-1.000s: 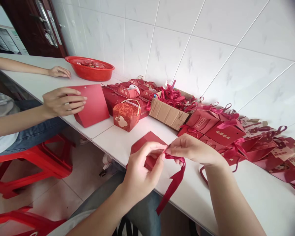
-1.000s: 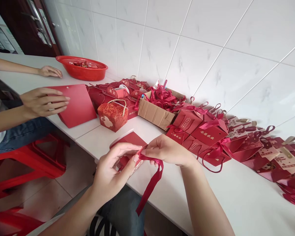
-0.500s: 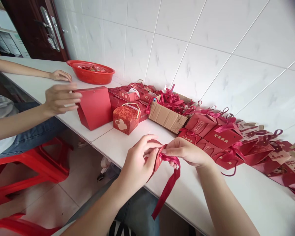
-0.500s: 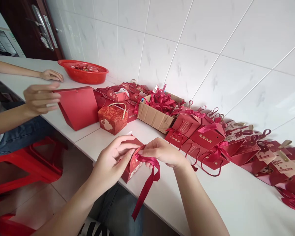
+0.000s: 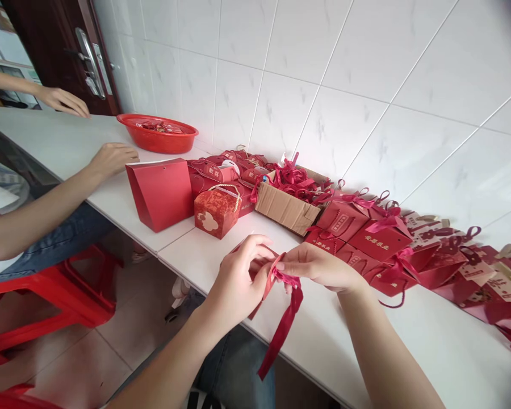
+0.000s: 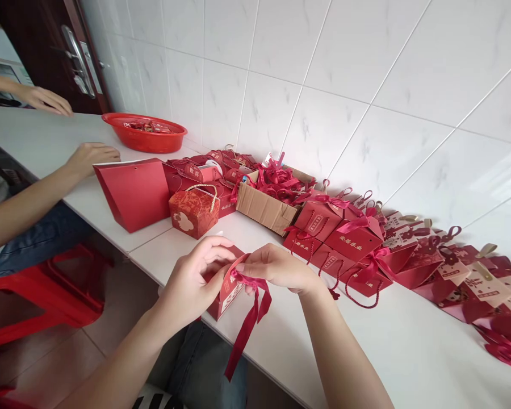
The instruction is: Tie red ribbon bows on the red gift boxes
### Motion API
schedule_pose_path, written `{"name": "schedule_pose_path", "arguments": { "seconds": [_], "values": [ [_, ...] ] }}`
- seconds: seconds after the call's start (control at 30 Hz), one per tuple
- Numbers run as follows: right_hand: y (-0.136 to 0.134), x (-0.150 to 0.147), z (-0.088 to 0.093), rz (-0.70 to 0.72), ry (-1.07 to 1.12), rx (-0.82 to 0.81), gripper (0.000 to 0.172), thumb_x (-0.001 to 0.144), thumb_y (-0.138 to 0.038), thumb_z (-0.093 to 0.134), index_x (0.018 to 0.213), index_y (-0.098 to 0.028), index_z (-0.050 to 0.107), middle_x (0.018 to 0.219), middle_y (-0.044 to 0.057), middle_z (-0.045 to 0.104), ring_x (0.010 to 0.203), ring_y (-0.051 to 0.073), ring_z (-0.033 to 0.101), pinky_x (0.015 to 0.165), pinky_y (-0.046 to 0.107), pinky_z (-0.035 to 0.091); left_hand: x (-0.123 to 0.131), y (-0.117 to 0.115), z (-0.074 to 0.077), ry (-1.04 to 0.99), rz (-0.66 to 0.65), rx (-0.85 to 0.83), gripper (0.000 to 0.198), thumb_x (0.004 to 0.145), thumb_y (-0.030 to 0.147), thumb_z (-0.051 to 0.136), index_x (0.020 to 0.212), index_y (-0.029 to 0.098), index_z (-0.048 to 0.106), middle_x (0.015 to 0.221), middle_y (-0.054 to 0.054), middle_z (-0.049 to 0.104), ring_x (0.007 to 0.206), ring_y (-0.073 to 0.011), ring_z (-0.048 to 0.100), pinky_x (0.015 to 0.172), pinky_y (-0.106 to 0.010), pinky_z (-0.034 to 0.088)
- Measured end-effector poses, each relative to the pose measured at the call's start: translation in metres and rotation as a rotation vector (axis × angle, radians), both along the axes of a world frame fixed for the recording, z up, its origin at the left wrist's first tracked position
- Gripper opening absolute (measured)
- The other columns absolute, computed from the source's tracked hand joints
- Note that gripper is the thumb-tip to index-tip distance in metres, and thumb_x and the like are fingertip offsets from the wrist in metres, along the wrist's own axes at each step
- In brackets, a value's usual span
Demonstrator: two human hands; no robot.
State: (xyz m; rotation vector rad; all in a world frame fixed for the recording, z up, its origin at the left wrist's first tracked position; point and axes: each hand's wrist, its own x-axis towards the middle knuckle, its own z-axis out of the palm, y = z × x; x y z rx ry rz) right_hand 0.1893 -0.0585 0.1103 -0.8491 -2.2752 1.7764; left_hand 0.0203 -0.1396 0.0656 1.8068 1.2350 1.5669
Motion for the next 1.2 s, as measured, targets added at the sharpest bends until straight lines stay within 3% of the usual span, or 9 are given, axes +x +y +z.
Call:
{"name": "schedule_pose_path", "arguments": {
  "seconds": [0.1,0.23,0.33,0.43,0.57,0.73,0.93,1.07,1.2],
  "values": [
    [-0.002,0.007,0.009,-0.068,-0.098,0.216,0.041,0.079,-0.054,0.063,0.078,-0.013,0.069,0.072,0.003,0.065,0.067,0.013,0.056,0.065,0.025,0.042,0.003,0.000,-0.003,0.094,0.105,0.116,0.022,0.085,0.008,0.048,0.104,0.020,0.050,0.087,-0.004,0.068,0.082,-0.0159,0.068,0.074,-0.027,0.056],
    [-0.011,0.011,0.019,-0.316,-0.050,0.446,0.037,0.081,-0.051,0.062,0.087,-0.016,0.067,0.088,0.006,0.067,0.084,0.018,0.060,0.076,0.027,0.045,0.003,0.002,-0.001,0.282,0.246,0.293,0.016,0.088,0.010,0.048,0.099,0.020,0.052,0.090,-0.005,0.068,0.087,-0.0181,0.066,0.079,-0.030,0.054],
    [-0.017,0.002,0.016,-0.275,0.145,0.468,0.036,0.090,-0.050,0.049,0.094,-0.016,0.062,0.094,0.006,0.064,0.088,0.017,0.057,0.082,0.028,0.043,0.000,0.005,0.005,0.370,0.285,0.393,0.015,0.087,0.012,0.051,0.099,0.021,0.054,0.092,-0.005,0.070,0.082,-0.0176,0.065,0.078,-0.029,0.054],
    [-0.018,-0.011,0.005,-0.143,0.214,0.408,0.041,0.094,-0.052,0.038,0.087,-0.017,0.058,0.081,0.003,0.057,0.076,0.014,0.051,0.075,0.026,0.043,-0.003,0.009,0.012,0.380,0.327,0.462,0.017,0.086,0.012,0.053,0.101,0.021,0.054,0.091,-0.005,0.069,0.081,-0.0178,0.064,0.076,-0.029,0.053],
    [-0.018,-0.018,-0.002,-0.145,0.321,0.300,0.041,0.094,-0.051,0.041,0.078,-0.017,0.054,0.073,0.001,0.051,0.069,0.012,0.047,0.070,0.025,0.042,-0.006,0.011,0.021,0.318,0.336,0.499,0.022,0.084,0.009,0.056,0.103,0.019,0.053,0.093,-0.005,0.068,0.085,-0.0167,0.064,0.079,-0.028,0.053],
    [-0.020,-0.016,0.002,-0.205,0.434,0.175,0.028,0.091,-0.041,0.054,0.079,-0.017,0.059,0.073,0.001,0.056,0.065,0.011,0.050,0.066,0.025,0.043,-0.016,0.006,0.020,0.172,0.260,0.344,0.027,0.084,0.013,0.058,0.110,0.019,0.051,0.102,-0.006,0.065,0.096,-0.0168,0.063,0.085,-0.028,0.051],
    [-0.022,-0.015,0.002,-0.245,0.447,0.172,0.028,0.091,-0.038,0.053,0.074,-0.017,0.060,0.069,0.001,0.056,0.064,0.010,0.049,0.062,0.024,0.039,-0.035,-0.002,-0.008,0.105,0.364,-0.069,0.030,0.084,0.029,0.060,0.111,0.018,0.055,0.104,-0.008,0.067,0.094,-0.0210,0.065,0.082,-0.033,0.054],
    [-0.024,-0.015,0.003,-0.260,0.300,0.204,0.029,0.089,-0.037,0.054,0.071,-0.015,0.057,0.061,-0.001,0.050,0.057,0.009,0.043,0.057,0.023,0.034,-0.030,-0.009,-0.014,0.001,0.228,-0.213,0.030,0.085,0.033,0.060,0.112,0.019,0.061,0.097,-0.006,0.071,0.087,-0.0190,0.069,0.072,-0.027,0.058],
    [-0.031,-0.016,0.008,-0.245,0.070,0.360,0.025,0.089,-0.028,0.051,0.070,-0.014,0.058,0.062,-0.002,0.051,0.057,0.008,0.042,0.054,0.021,0.032,-0.016,-0.020,-0.011,0.000,0.157,-0.199,0.038,0.085,0.033,0.061,0.117,0.014,0.062,0.114,-0.010,0.069,0.096,-0.0208,0.068,0.081,-0.026,0.058]
  ]
}}
